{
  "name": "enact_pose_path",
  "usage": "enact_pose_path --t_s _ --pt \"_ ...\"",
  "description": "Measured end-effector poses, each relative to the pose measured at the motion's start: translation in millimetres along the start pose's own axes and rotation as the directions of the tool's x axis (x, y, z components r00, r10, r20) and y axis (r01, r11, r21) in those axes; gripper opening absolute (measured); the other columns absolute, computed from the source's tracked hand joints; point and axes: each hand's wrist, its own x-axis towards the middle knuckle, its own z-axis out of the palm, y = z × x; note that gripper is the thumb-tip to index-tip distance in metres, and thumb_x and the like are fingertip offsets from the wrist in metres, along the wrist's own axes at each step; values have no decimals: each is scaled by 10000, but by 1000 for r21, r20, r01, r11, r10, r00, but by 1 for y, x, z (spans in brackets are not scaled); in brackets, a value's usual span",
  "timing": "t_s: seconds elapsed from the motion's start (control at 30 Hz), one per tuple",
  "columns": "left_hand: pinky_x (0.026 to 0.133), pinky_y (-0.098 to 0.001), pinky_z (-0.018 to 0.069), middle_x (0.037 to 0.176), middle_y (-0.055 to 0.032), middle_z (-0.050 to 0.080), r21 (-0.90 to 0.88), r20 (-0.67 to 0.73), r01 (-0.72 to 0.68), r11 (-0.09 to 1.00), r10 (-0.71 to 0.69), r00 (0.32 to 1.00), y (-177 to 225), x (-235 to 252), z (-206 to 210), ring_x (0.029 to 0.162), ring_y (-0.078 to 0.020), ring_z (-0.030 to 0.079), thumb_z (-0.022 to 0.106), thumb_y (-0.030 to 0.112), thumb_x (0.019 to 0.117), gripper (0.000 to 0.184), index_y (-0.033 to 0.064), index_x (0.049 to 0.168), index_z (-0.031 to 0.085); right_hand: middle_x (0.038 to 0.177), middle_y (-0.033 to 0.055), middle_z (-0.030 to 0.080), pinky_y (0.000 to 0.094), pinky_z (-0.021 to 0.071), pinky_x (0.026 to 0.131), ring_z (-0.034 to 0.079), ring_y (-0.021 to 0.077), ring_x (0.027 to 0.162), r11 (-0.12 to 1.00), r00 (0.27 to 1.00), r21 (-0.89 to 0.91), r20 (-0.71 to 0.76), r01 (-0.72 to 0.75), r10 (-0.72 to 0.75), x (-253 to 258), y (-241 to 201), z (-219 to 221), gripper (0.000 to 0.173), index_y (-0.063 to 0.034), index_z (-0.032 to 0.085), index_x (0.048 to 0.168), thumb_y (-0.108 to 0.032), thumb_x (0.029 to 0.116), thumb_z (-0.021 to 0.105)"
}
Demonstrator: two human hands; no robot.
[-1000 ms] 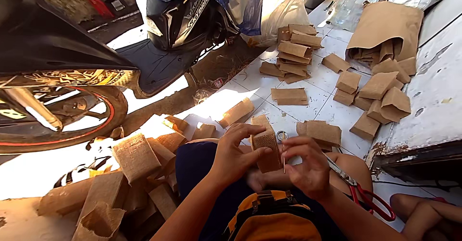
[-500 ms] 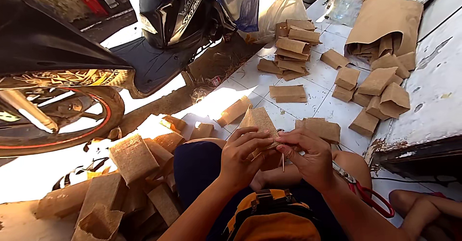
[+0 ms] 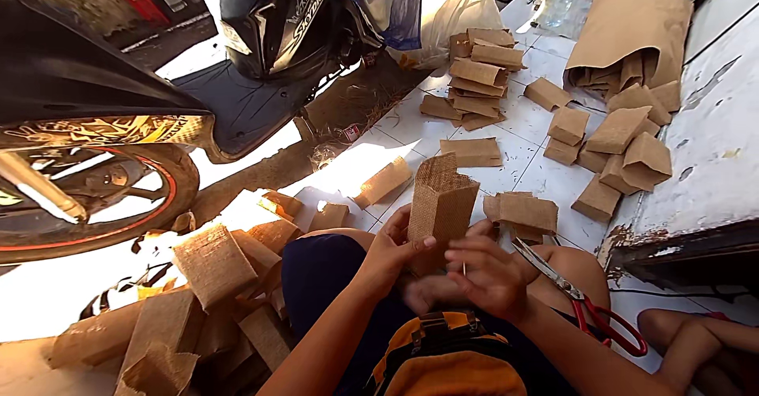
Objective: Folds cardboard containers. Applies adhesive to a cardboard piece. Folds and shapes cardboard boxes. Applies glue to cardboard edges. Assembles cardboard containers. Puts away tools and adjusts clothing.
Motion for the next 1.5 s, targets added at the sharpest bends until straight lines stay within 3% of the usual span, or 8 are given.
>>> enact_pose_path --t_s 0.17,0.3,0.6,0.73,0.87,0.93,1.17,1.5 --pt "996 -336 550 1196 -13 698 -43 197 -106 993 112 974 -18 -2 -10 1092 -127 675 758 -1 845 519 129 1315 577 1381 24 624 302 545 1028 614 119 1239 842 866 332 -124 -424 485 32 12 -28 485 -79 562 1437 -152 973 682" --pt "1078 -342 500 1308 27 665 197 209 -219 956 178 962 -23 5 -18 1238 -109 608 782 59 853 481 165 1298 633 1115 -1 750 250 598 909 707 63 1006 877 894 311 -142 -366 424 27 17 -27 274 -50 743 1203 -82 931 728" --pt "945 -460 547 1155 -110 697 772 66 -199 603 236 970 -31 45 -48 1076 -187 671 828 182 805 489 36 1241 662 1352 77 635 342 568 986 659 139 1155 838 823 121 -157 -532 545 31 51 -107 352 -10 601 1341 -141 1015 605" --pt "998 -535 520 1233 -191 670 821 3 -33 570 53 999 -42 82 -82 1145 -304 660 837 63 830 534 4 1310 611 1087 186 703 516 535 889 675 290 974 465 520 -375 -57 -802 852 7 116 -181 260 -4 713 1155 -180 1057 548" --pt "1021 -499 521 1256 -180 664 827 -13 98 553 -155 988 -73 115 -98 1166 -289 655 828 53 839 542 20 1328 597 1071 250 701 611 442 996 644 400 1058 130 -78 -761 230 -636 970 -29 184 -179 261 33 743 1086 -117 1060 531" --pt "1033 -477 516 1279 -177 655 796 -42 169 581 -226 973 -88 126 -104 1185 -278 647 818 12 830 564 19 1345 589 1103 287 690 651 450 983 641 444 1099 23 -187 -866 134 -499 973 -40 209 -189 277 72 731 1030 -152 1043 568" --pt "1049 -405 517 1325 -170 625 743 20 238 626 -375 927 -114 143 -114 1211 -228 632 824 -64 774 648 10 1363 565 1231 331 634 632 421 1047 599 451 1206 -80 -305 -864 88 -497 948 -114 278 -209 577 113 658 1176 -432 987 670" --pt "976 -519 519 1140 -151 694 833 196 16 553 -322 926 -114 139 -116 1079 -277 672 834 67 793 520 49 1262 610 1241 414 589 754 395 1007 550 582 1217 -182 16 -783 -238 -595 971 -66 232 -232 311 117 616 1246 -96 1029 548"
